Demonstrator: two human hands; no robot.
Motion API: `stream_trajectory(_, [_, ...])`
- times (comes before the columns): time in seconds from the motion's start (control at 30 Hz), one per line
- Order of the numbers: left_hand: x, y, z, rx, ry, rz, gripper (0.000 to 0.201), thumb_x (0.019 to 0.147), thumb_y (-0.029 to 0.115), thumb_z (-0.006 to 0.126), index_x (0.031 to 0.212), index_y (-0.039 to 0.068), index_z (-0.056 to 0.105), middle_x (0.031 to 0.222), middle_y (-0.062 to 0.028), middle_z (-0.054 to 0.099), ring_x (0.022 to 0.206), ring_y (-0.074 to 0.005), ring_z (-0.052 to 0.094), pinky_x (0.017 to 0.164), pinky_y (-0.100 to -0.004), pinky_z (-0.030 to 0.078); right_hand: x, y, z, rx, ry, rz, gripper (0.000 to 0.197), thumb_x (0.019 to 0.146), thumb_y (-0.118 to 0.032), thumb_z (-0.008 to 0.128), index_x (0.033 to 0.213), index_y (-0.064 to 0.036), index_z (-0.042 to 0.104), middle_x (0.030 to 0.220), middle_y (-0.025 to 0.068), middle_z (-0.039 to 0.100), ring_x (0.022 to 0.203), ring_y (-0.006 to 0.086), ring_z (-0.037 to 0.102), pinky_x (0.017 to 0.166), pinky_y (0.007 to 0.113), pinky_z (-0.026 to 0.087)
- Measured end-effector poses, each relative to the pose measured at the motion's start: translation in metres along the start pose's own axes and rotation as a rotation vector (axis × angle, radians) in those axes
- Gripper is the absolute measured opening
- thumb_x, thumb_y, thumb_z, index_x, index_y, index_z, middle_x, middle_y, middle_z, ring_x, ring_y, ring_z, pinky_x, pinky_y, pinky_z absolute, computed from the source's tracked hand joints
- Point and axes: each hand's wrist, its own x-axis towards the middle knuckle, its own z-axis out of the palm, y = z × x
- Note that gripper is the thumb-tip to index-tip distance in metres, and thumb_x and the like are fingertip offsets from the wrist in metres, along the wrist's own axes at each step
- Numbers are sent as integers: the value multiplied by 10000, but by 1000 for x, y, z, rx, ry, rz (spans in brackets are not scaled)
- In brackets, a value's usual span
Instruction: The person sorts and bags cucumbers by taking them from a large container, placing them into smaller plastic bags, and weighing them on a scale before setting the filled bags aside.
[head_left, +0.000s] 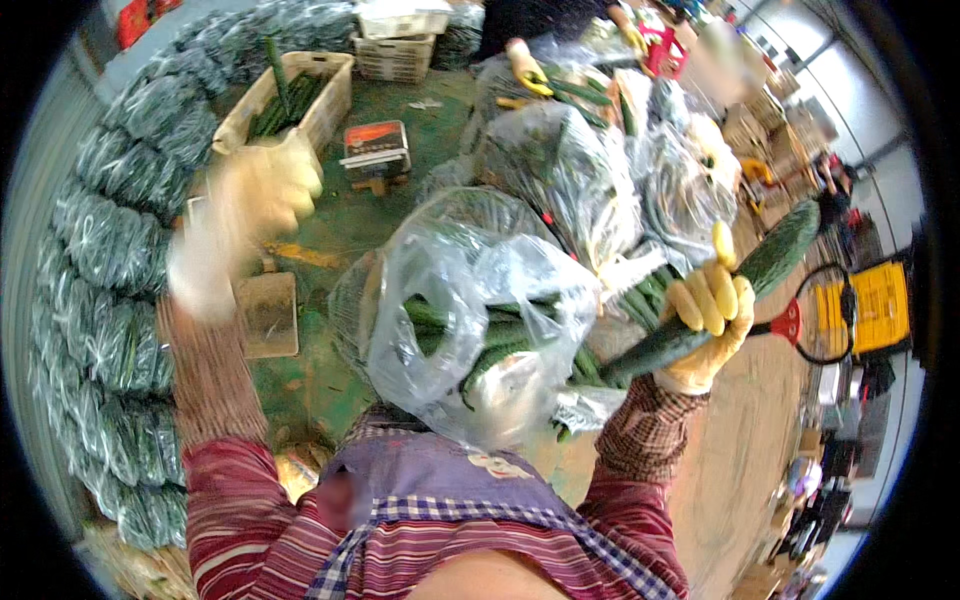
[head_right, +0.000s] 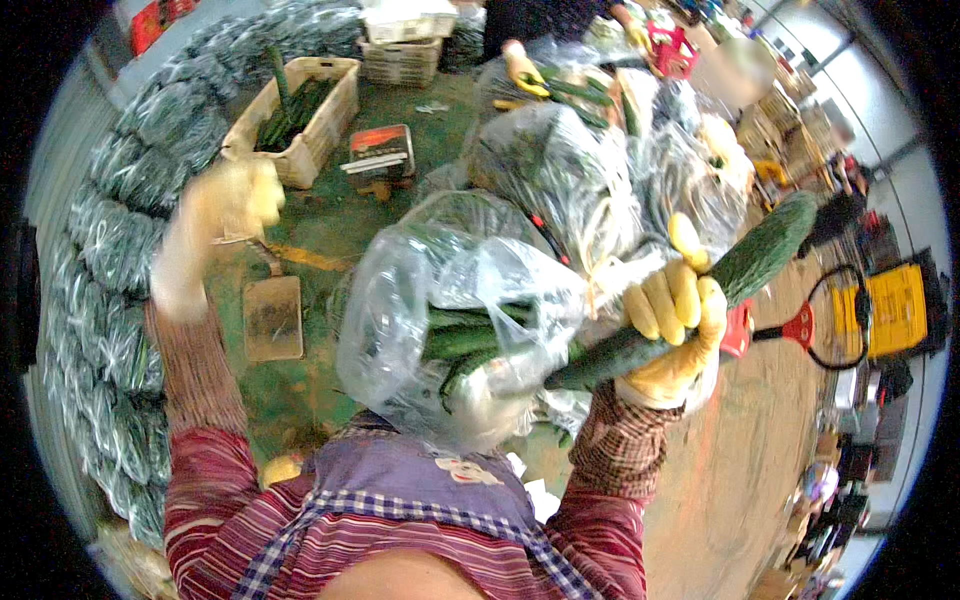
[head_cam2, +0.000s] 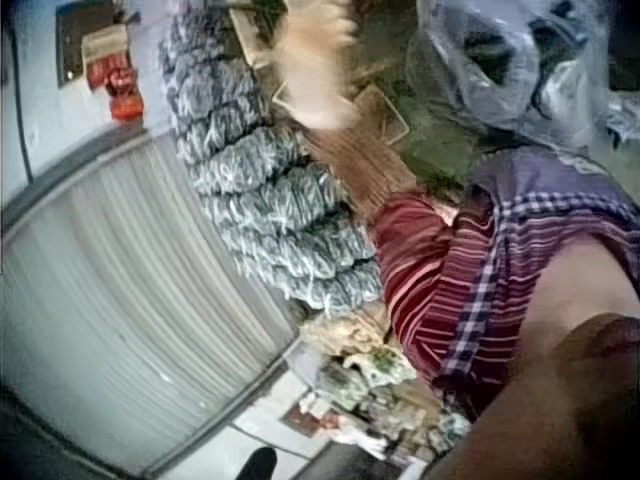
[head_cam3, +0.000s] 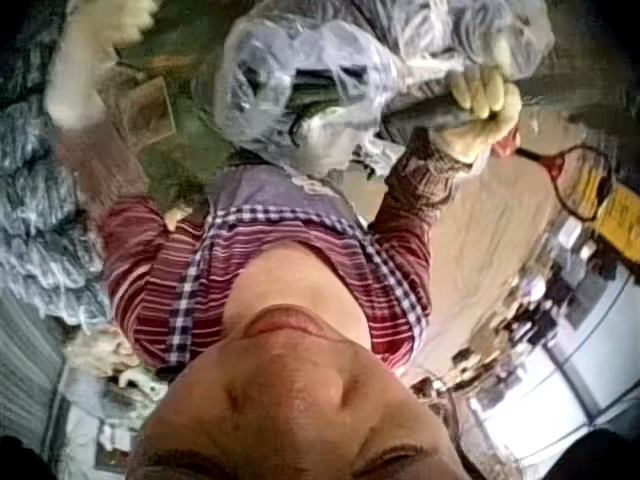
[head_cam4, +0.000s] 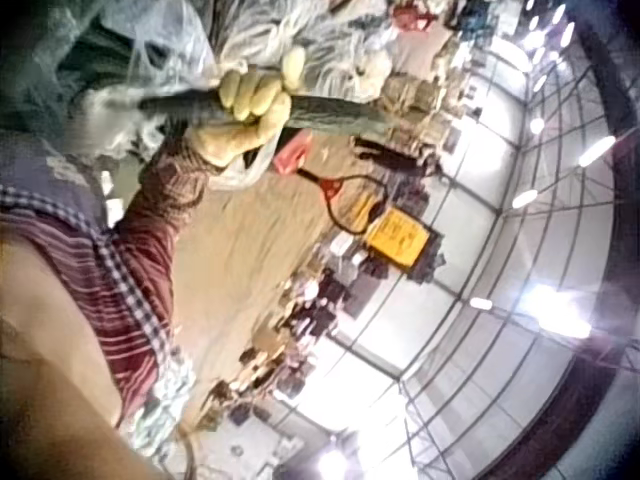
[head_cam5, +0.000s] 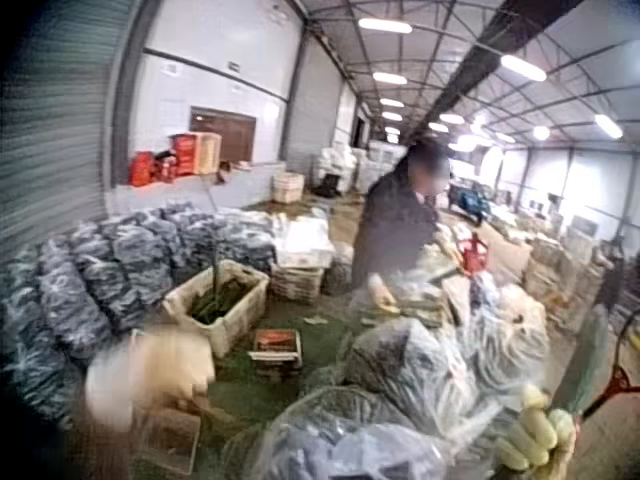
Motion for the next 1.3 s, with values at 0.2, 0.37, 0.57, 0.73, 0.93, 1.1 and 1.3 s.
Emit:
stream_trajectory(0.2, [-79, -34, 121, 658, -38, 393, 379, 810, 281, 628, 991, -41, 545, 706, -188, 608, 620, -353, 608, 601, -380, 508, -16, 62, 18, -554, -135, 73, 335, 782, -247, 682, 948, 20, 565, 707, 92, 563, 524, 205, 497, 495, 306, 399])
stream_trajectory(0.37, [-42, -23, 86, -681, -13, 58, 281, 958, 219, 431, 1060, 4, 582, 593, 74, 436, 425, 14, 321, 358, -156, 216, -21, 93, -14, -1074, -245, 500, 298, 746, -84, 715, 1028, -26, 638, 827, 83, 676, 728, 137, 632, 676, 258, 496])
stream_trajectory(0.57, [-20, -17, 63, -909, 63, 6, 452, 997, 100, 295, 1414, -17, 170, 525, 81, 296, 384, 7, 278, 336, -154, 206, -17, 114, -142, -2109, -389, 228, 599, 690, -149, 689, 1224, -25, 449, 952, 183, 612, 878, 334, 608, 778, 445, 479])
stream_trajectory(0.73, [-12, 0, 72, -621, -193, 65, 489, 993, 86, 316, 1429, -22, 122, 526, 69, 283, 378, 6, 238, 339, -157, 227, -107, 9, -111, -1168, -273, 217, 400, 854, -184, 612, 1214, -29, 529, 1116, 156, 613, 961, 262, 617, 848, 323, 487])
stream_trajectory(0.93, [-39, 7, 130, -71, 247, 11, 397, 969, 135, 414, 1330, -29, 412, 652, 55, 408, 537, 17, 299, 473, -140, 276, -234, -71, -339, -1313, 892, 526, 232, 879, -88, 579, 1095, -14, 615, 927, 65, 659, 790, 138, 629, 744, 254, 508])
stream_trajectory(1.1, [-66, -4, 136, 480, 488, 147, 396, 969, 230, 424, 1260, -32, 486, 1135, -64, 570, 942, -117, 546, 853, -237, 421, -252, -54, -434, -2139, 429, 757, 602, 769, -345, 664, 1271, -58, 495, 1020, 108, 636, 952, 220, 615, 810, 326, 498])
stream_trajectory(1.3, [-79, 0, 156, 636, 844, 94, 367, 931, 245, 516, 1215, 12, 517, 1184, -103, 548, 1060, -166, 511, 919, -293, 397, -236, 26, -438, -2509, 133, 1126, 864, 791, -173, 600, 1468, -105, 68, 1153, 117, 558, 986, 258, 566, 757, 384, 470])
